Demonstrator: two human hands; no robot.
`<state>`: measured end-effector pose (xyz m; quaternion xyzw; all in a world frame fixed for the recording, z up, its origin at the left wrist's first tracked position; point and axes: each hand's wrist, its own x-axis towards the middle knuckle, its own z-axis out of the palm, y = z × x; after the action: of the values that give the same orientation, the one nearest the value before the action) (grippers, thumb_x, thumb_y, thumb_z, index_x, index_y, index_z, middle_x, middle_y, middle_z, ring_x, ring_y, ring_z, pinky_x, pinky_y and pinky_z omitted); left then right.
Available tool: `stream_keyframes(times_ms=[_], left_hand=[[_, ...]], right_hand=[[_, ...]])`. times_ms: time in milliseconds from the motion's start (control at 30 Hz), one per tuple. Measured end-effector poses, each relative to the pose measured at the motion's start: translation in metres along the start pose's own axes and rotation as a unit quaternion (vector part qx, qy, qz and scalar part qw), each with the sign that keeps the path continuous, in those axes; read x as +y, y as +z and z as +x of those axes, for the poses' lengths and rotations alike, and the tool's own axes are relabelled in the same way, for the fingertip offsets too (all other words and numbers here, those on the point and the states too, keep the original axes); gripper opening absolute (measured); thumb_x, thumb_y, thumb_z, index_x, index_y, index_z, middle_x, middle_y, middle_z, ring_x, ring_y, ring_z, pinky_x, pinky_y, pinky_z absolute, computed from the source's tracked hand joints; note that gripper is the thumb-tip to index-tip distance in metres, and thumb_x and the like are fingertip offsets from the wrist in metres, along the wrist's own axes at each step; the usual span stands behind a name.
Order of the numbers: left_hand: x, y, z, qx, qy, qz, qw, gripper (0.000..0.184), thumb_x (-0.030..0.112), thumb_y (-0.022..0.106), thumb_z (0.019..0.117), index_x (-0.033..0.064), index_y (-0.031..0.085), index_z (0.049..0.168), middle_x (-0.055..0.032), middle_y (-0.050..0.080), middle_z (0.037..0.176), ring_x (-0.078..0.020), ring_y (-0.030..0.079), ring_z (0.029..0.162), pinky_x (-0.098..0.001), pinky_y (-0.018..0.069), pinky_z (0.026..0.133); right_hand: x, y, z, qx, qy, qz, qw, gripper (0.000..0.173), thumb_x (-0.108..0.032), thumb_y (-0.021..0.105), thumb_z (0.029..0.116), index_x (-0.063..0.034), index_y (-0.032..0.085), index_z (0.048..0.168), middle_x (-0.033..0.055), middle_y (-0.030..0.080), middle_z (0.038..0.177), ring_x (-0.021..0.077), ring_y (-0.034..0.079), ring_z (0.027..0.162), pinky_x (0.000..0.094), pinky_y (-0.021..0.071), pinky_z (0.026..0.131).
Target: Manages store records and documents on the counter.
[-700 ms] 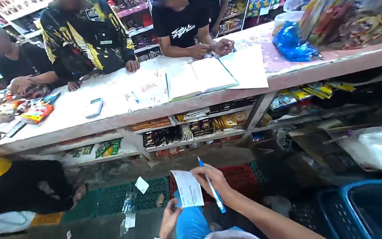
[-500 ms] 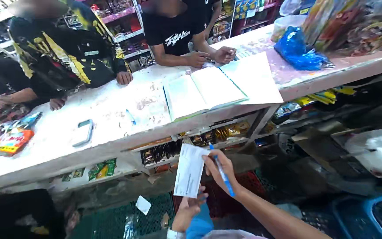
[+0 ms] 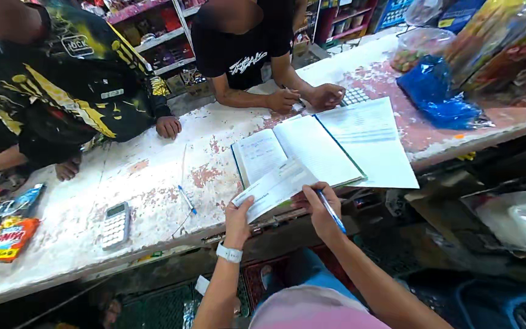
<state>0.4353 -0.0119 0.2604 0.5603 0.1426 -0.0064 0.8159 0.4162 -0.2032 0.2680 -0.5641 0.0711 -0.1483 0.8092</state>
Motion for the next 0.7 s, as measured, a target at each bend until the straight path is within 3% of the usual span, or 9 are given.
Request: stream_keyframes(times_ms=[167,267,367,500,600,700], left_hand=[[0.038,0.033,0.071,0.136,0.006,-0.055,0.989,0.03,0.005,0.056,0.1027,-0.0026,0.049,0.131,-0.0131,0.066,0.104,-0.0155,0.069,0.084,-0.0304,0.0602,0.072],[0.051,0.044,0.113,0.164,0.013,-0.106,0.981,0.032,0.014,0.052,0.1061,0.0031,0.047,0.136,-0.0112,0.062,0.114,-0.015,0.065,0.092,-0.0286,0.0572,0.079],[0.048,0.052,0.148,0.168,0.02,-0.127,0.977,0.034,0.02,0.048,0.1084,0.0052,0.046,0.139,-0.0116,0.06,0.122,-0.0173,0.065,0.1,-0.0307,0.057,0.084],[0.048,0.059,0.181,0.172,0.017,-0.129,0.976,0.034,0.014,0.045,0.1089,0.0027,0.042,0.141,-0.0162,0.058,0.127,-0.0231,0.065,0.104,-0.0361,0.0582,0.087],[0.047,0.056,0.19,0.139,-0.008,-0.059,0.988,0.035,0.018,0.046,0.1092,0.0055,0.042,0.142,-0.017,0.06,0.125,-0.0241,0.067,0.099,-0.037,0.0593,0.082],[0.042,0.049,0.203,0.082,-0.018,0.01,0.996,0.033,0.019,0.049,0.1086,0.0064,0.046,0.139,-0.0164,0.064,0.119,-0.0247,0.069,0.094,-0.0396,0.0604,0.075]], right_hand=[[-0.007,-0.012,0.067,-0.065,0.036,-0.022,0.997,0.024,-0.017,0.031,0.1095,-0.004,0.052,0.111,0.0031,0.076,0.095,0.0141,0.074,0.077,0.0303,0.0629,0.07],[-0.002,-0.015,0.111,-0.143,0.077,-0.096,0.982,0.044,-0.023,0.026,0.1101,0.003,0.059,0.123,0.006,0.067,0.111,0.011,0.07,0.085,0.0283,0.0604,0.076],[0.007,-0.001,0.149,-0.189,0.102,-0.186,0.959,0.033,-0.015,0.043,0.1082,0.0062,0.066,0.118,0.0111,0.058,0.106,0.0089,0.06,0.076,0.0229,0.0536,0.07],[0.034,0.027,0.179,-0.199,0.142,-0.137,0.96,0.015,-0.009,0.052,0.106,0.0045,0.058,0.104,0.0057,0.06,0.086,0.009,0.062,0.068,0.0278,0.0578,0.071],[0.063,0.038,0.179,-0.237,0.106,-0.144,0.955,0.013,-0.005,0.061,0.0991,0.0077,0.06,0.102,0.011,0.063,0.092,0.014,0.066,0.076,0.032,0.0601,0.075],[0.083,0.039,0.165,-0.28,0.043,-0.193,0.939,0.017,-0.003,0.063,0.0925,0.009,0.062,0.105,0.0125,0.066,0.093,0.012,0.066,0.076,0.0283,0.0586,0.072]])
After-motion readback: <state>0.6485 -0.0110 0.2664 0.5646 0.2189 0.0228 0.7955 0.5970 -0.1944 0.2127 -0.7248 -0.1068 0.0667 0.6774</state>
